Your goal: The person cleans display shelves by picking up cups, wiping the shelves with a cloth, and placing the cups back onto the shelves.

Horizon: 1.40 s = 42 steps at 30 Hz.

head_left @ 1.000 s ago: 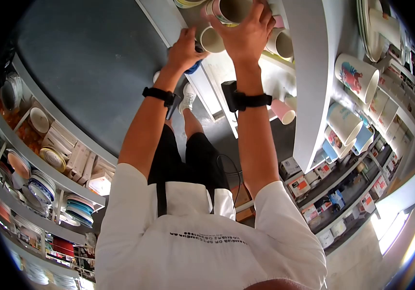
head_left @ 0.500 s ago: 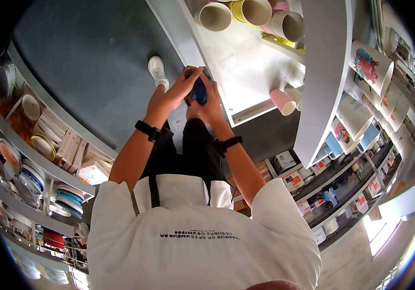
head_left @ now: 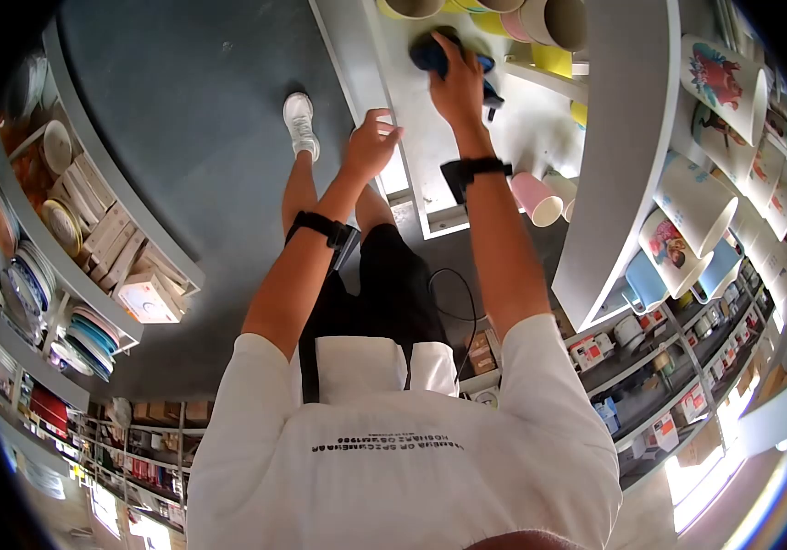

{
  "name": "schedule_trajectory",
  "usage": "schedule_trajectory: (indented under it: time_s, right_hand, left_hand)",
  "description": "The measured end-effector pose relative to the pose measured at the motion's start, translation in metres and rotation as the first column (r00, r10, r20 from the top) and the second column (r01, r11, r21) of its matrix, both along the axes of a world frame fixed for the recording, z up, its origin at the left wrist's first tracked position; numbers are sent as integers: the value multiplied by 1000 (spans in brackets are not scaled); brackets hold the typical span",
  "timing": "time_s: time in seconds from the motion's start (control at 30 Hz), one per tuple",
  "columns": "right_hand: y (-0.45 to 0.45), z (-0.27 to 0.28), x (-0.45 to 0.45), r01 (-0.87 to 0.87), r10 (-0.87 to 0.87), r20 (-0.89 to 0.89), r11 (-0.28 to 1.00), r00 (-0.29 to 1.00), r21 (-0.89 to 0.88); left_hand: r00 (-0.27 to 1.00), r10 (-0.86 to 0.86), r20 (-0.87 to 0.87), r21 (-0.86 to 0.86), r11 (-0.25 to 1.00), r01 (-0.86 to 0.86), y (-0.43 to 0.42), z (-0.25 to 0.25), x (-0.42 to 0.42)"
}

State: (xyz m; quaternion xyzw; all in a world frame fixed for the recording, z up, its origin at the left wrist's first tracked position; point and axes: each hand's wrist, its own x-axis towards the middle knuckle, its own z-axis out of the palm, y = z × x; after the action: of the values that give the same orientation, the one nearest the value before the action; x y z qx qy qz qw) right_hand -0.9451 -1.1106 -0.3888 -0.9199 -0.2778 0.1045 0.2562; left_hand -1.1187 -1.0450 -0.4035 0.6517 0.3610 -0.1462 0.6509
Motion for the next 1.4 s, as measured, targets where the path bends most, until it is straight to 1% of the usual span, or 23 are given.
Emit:
schedule_trajectory:
  time_s: [0.07,0.17,0.23,0.3,0.37,0.43,0.5,0.6,0.63,0.7,0.77,0.8,0.87,0.9,0.93,0.97,1.0,1.1,1.13,1.17,1.23,1.3,1.4]
  right_hand:
    - [14,-9,-3,-50,52,-22,997,998,66]
    - [21,-20,-8,-23,25,51,999,998,-36]
    - [6,-18,-3,-88,71,-169,992,983,-94]
    - [-13,-17,-16,-114,97,-180,990,979,-86]
    - [-36,-10,-36,-117,58,-283,974,957,-194]
    - [-62,4,-62,-107,31,-319,969,947,-222]
    - [-99,-2,-94,-109,38,-284,965,958,-237]
    - [-125,19,-115,-193,-6,-458,901,889,-387]
    - [-128,18,-117,-167,2,-412,917,911,-363]
    - [-123,14,-101,-99,-44,-487,959,872,-265]
    - [-102,6,-88,131,-123,-255,991,959,15]
    - [-79,20,-72,162,-144,-269,986,952,46]
    - [-34,24,-45,97,-64,-227,986,972,135]
    - [-11,25,-34,9,13,-132,987,991,162]
    - [11,22,-26,-46,68,-89,974,994,221]
    - [29,14,-24,-26,64,-153,971,986,239]
    - [42,-7,-21,-166,157,54,961,986,222]
    - [54,-28,-30,-63,54,74,990,996,127]
    - [45,-17,-24,-103,108,-383,994,917,34]
    - [38,-22,-33,-102,109,-391,994,914,38]
    - [12,-34,-58,-44,50,-31,984,998,171]
    - [-11,-13,-77,-15,26,-79,991,997,133]
    - [-51,7,-111,62,-33,-302,994,953,87]
  left_hand:
    - [1000,8,9,21,1000,-8,-7,1,-5]
    - [999,8,38,77,997,-11,-15,4,-13]
    - [999,12,44,113,994,-17,-20,7,-15]
    - [997,26,68,105,994,-33,-23,3,-17]
    - [990,41,133,126,990,-58,-25,-9,-23]
    - [983,46,176,113,991,-66,-24,-13,-26]
    - [992,99,81,-53,994,-95,-19,-9,-22]
    - [994,59,96,-79,996,-51,-12,-15,-28]
    - [994,20,110,-78,997,-11,-7,-17,-26]
    - [995,1,101,-97,995,9,0,-16,-25]
    - [994,-108,28,-111,988,111,9,-13,-26]
    - [995,-93,25,-115,989,95,15,-5,-24]
    - [996,-53,75,-80,995,59,20,-25,-27]
    - [991,-17,134,-51,998,24,20,-33,-29]
    - [1000,2,25,-103,995,0,32,-9,-21]
    - [1000,3,22,-103,995,-1,36,-15,-21]
    - [997,47,56,-99,994,-41,43,-26,-20]
    - [995,95,18,-125,988,-92,54,-17,-25]
    - [991,131,31,-134,983,-125,57,-12,-24]
    - [985,167,48,-141,977,-159,61,-10,-23]
    - [986,156,51,-145,978,-147,58,-13,-30]
    - [985,168,32,-163,974,-161,57,-16,-34]
    - [990,137,25,-201,971,-129,47,-22,-41]
